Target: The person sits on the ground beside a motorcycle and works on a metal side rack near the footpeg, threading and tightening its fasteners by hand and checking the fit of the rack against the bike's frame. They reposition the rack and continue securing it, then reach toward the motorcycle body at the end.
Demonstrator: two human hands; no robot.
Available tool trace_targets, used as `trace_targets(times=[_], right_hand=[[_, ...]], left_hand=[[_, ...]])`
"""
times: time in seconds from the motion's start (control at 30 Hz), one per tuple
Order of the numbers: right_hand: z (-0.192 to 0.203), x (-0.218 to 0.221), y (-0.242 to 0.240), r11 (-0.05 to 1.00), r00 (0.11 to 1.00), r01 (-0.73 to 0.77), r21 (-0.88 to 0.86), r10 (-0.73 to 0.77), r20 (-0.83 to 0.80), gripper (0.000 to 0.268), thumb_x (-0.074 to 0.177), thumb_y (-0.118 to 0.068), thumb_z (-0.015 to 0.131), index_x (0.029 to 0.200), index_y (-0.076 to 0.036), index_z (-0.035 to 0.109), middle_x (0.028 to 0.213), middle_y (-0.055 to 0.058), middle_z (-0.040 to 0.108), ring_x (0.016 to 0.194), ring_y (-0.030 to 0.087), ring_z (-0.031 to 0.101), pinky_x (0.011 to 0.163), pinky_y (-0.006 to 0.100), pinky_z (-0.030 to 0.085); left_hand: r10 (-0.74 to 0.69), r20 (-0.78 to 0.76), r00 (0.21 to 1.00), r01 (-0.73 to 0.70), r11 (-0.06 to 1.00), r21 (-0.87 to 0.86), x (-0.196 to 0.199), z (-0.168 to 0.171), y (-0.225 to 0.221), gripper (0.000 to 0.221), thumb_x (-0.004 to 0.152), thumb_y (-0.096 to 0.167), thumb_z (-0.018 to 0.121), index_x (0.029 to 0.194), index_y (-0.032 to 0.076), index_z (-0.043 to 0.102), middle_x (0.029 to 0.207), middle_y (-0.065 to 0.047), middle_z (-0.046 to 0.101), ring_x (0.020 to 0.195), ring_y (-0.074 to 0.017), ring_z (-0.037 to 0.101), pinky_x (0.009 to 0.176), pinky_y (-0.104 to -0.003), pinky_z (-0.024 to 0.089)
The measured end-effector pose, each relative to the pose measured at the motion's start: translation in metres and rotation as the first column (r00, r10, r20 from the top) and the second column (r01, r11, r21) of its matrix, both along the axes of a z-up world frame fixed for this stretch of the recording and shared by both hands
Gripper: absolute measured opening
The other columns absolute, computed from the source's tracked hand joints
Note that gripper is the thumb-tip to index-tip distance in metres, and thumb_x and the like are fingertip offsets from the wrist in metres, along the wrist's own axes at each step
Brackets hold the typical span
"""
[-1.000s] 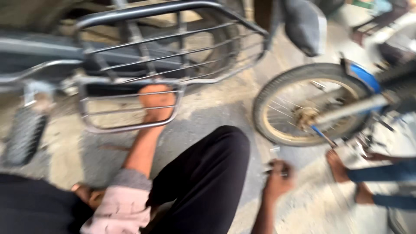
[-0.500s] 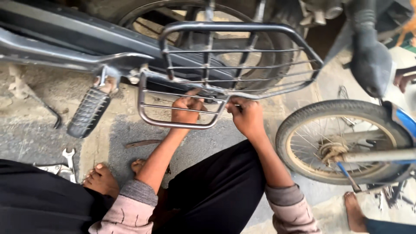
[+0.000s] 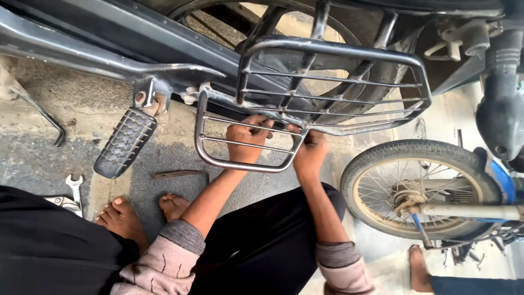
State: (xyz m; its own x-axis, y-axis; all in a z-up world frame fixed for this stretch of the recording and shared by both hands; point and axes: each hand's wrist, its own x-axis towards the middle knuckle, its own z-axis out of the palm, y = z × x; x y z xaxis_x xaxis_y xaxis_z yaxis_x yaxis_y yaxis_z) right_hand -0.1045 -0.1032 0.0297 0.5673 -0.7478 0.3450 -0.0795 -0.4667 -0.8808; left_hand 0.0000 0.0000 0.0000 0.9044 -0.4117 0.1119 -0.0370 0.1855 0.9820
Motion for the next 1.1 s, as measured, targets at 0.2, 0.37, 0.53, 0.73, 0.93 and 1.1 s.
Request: trace_targets(times=[0.2,0.37,0.53,0.73,0.93,1.1], right_hand=[[-0.02,-0.002,-0.015,0.976,0.986,0.123,-0.177,-0.141,-0.093,0.03,0.093,-0.006,0.087,0.075,0.005,0.067,0.062,0.001,0.057,0.059,0.007,0.044,0.052,0.028,0.035],[-0.001,0.011,-0.007,0.974,0.992,0.105,0.198,-0.116,0.046,0.016,0.089,-0.003,0.082,0.088,0.002,0.067,0.067,0.0,0.061,0.055,0.007,0.048,0.049,0.026,0.034],[0.002,0.015,-0.011,0.894,0.968,-0.054,0.445,-0.063,0.244,0.013,0.091,-0.002,0.075,0.1,0.0,0.066,0.077,0.004,0.07,0.056,0.008,0.056,0.049,0.024,0.043],[-0.005,0.015,-0.012,0.924,0.975,0.054,0.378,-0.131,0.182,0.008,0.099,-0.008,0.07,0.101,-0.001,0.067,0.077,0.006,0.071,0.057,0.009,0.057,0.05,0.025,0.044],[-0.043,0.0,-0.044,0.896,0.956,0.009,0.444,-0.138,0.258,0.008,0.102,-0.01,0.065,0.103,-0.003,0.062,0.078,0.005,0.067,0.063,0.011,0.061,0.057,0.026,0.048],[-0.013,0.012,-0.018,0.898,0.976,-0.05,0.436,-0.049,0.211,0.007,0.104,-0.012,0.062,0.107,-0.007,0.057,0.075,0.002,0.065,0.062,0.008,0.06,0.053,0.024,0.047]], left_hand=[[0.007,0.106,0.994,-0.022,0.99,0.139,0.008,0.015,0.005,0.018,0.09,0.024,0.076,0.088,0.007,0.078,0.072,-0.005,0.077,0.062,-0.0165,0.075,0.059,-0.032,0.054],[0.072,0.245,0.967,-0.138,0.954,0.265,0.008,0.015,0.003,0.019,0.089,0.029,0.076,0.087,0.011,0.079,0.071,-0.006,0.075,0.062,-0.0256,0.072,0.058,-0.038,0.053],[0.056,0.479,0.876,-0.249,0.904,0.348,0.012,0.01,0.0,0.019,0.089,0.028,0.078,0.083,0.01,0.078,0.074,-0.01,0.074,0.062,-0.0342,0.069,0.056,-0.043,0.053],[0.084,0.511,0.855,-0.226,0.949,0.221,0.017,0.009,0.008,0.014,0.09,0.024,0.077,0.085,0.012,0.075,0.079,-0.009,0.074,0.067,-0.0313,0.071,0.059,-0.041,0.056],[0.066,0.938,0.341,-0.328,0.943,0.053,0.048,0.049,0.043,0.009,0.082,0.015,0.079,0.079,0.011,0.072,0.072,-0.008,0.066,0.068,-0.029,0.068,0.061,-0.044,0.053],[-0.078,0.871,0.485,-0.182,0.965,0.188,0.052,0.051,0.051,0.018,0.091,0.018,0.079,0.106,0.009,0.081,0.093,-0.008,0.074,0.073,-0.0249,0.068,0.066,-0.04,0.055]])
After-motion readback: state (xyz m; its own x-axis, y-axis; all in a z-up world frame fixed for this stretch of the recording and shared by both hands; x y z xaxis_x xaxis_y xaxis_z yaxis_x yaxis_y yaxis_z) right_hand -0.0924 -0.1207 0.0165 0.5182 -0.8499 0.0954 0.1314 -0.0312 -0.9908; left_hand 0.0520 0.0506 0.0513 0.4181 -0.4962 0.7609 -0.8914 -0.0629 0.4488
